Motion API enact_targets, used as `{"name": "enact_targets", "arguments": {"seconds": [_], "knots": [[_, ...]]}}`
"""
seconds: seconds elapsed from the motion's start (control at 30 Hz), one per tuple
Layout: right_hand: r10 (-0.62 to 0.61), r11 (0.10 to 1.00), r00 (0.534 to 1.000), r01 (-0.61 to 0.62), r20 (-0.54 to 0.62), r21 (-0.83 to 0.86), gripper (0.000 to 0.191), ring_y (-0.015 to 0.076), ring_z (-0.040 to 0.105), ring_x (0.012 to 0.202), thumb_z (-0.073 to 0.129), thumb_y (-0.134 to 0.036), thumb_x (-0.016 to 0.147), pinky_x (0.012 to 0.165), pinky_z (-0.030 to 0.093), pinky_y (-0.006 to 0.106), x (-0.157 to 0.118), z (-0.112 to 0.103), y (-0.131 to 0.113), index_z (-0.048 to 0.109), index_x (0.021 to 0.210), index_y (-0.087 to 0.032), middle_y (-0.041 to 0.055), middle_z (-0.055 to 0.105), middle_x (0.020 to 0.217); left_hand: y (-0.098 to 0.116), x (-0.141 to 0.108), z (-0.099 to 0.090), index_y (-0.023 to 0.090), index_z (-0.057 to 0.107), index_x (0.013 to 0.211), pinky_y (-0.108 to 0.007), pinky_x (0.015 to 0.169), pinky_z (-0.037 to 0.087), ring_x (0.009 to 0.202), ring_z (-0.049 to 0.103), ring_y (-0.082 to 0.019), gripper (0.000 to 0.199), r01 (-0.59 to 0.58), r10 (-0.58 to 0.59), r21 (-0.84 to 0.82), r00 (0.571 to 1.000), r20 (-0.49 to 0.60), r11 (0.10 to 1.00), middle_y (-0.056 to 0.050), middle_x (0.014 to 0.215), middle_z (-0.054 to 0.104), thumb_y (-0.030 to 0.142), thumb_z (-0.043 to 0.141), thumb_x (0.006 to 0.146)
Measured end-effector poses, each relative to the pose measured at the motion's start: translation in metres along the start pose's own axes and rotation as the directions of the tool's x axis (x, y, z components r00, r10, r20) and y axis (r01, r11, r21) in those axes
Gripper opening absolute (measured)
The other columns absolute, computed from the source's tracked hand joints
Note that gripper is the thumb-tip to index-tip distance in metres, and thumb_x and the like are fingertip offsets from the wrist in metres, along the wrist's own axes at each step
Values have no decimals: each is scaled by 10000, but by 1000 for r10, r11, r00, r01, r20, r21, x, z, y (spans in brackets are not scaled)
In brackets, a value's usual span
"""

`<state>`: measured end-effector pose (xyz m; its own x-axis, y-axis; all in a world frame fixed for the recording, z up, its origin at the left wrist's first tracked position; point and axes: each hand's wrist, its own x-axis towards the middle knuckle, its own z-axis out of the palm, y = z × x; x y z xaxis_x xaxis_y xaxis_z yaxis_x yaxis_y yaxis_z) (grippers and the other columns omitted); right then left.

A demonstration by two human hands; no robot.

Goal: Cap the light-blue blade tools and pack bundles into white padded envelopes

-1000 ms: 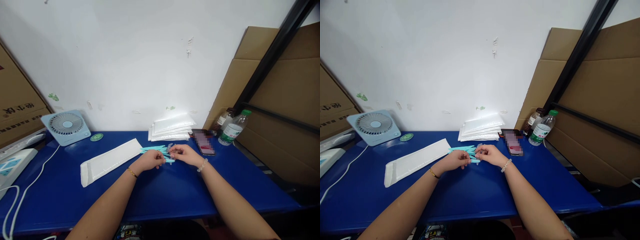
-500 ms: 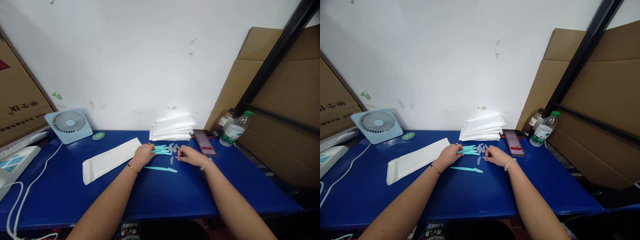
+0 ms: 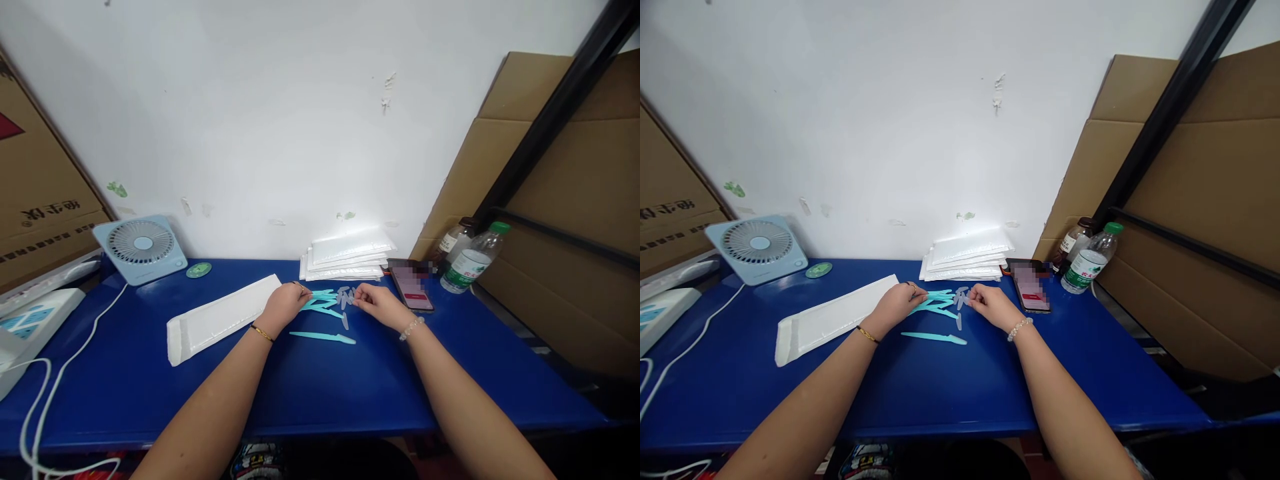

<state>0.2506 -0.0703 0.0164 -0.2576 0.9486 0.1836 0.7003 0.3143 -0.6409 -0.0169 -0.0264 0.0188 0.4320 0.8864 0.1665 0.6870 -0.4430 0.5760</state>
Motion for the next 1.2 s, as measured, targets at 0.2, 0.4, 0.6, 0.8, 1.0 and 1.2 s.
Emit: {"name": "enact_targets", "arguments": {"seconds": [0.2, 0.4, 0.6, 0.8, 1.0, 1.2], "knots": [[1, 996, 996, 6, -86, 84, 247, 141, 555, 600, 518, -409, 846, 572, 434, 270, 2, 2, 1, 631, 896, -196, 13, 629, 704, 1, 2, -2, 199, 708, 867, -297, 807, 423, 914, 582, -221, 321, -74, 72, -28, 997, -40, 997, -71, 974, 672, 406, 463, 850], [31, 921, 985, 39, -172, 387, 336, 191, 652, 688, 593, -460, 799, 676, 528, 334, 2, 6, -3, 649, 967, -174, 54, 675, 747, 3, 2, 1, 190, 685, 824, -284, 726, 428, 808, 581, -196, 378, -27, 26, -160, 1000, -7, 987, -40, 847, 680, 476, 438, 838], [40, 891, 977, 60, -211, 450, 331, 190, 660, 683, 623, -461, 787, 688, 535, 338, 4, 13, -9, 654, 955, -177, 47, 674, 737, 1, 2, 1, 182, 683, 817, -262, 661, 412, 758, 579, -180, 387, -21, 27, -229, 999, 20, 973, -26, 802, 675, 498, 459, 821], [49, 896, 974, 54, -220, 440, 317, 186, 650, 671, 617, -443, 798, 677, 530, 335, 5, 18, -11, 658, 951, -168, 46, 665, 723, 4, 2, 1, 176, 689, 809, -260, 660, 404, 752, 571, -174, 394, -27, 41, -247, 998, 55, 969, -30, 809, 671, 495, 458, 818], [-32, 876, 999, 30, -3, 481, 307, 179, 652, 697, 605, -436, 806, 676, 524, 317, 1, 21, -21, 662, 960, -176, 47, 681, 771, 12, -6, -4, 164, 684, 730, -234, 519, 346, 555, 497, -121, 403, -14, 78, -263, 969, 236, 965, -6, 636, 606, 527, 517, 778], [-3, 996, 999, 0, 41, 90, 288, 140, 573, 599, 560, -459, 821, 562, 431, 260, -4, 13, -22, 665, 806, -191, 18, 632, 691, 14, -10, -6, 200, 708, 770, -236, 529, 348, 614, 535, -147, 290, -111, 110, -10, 959, 262, 994, -14, 676, 626, 466, 602, 731]]}}
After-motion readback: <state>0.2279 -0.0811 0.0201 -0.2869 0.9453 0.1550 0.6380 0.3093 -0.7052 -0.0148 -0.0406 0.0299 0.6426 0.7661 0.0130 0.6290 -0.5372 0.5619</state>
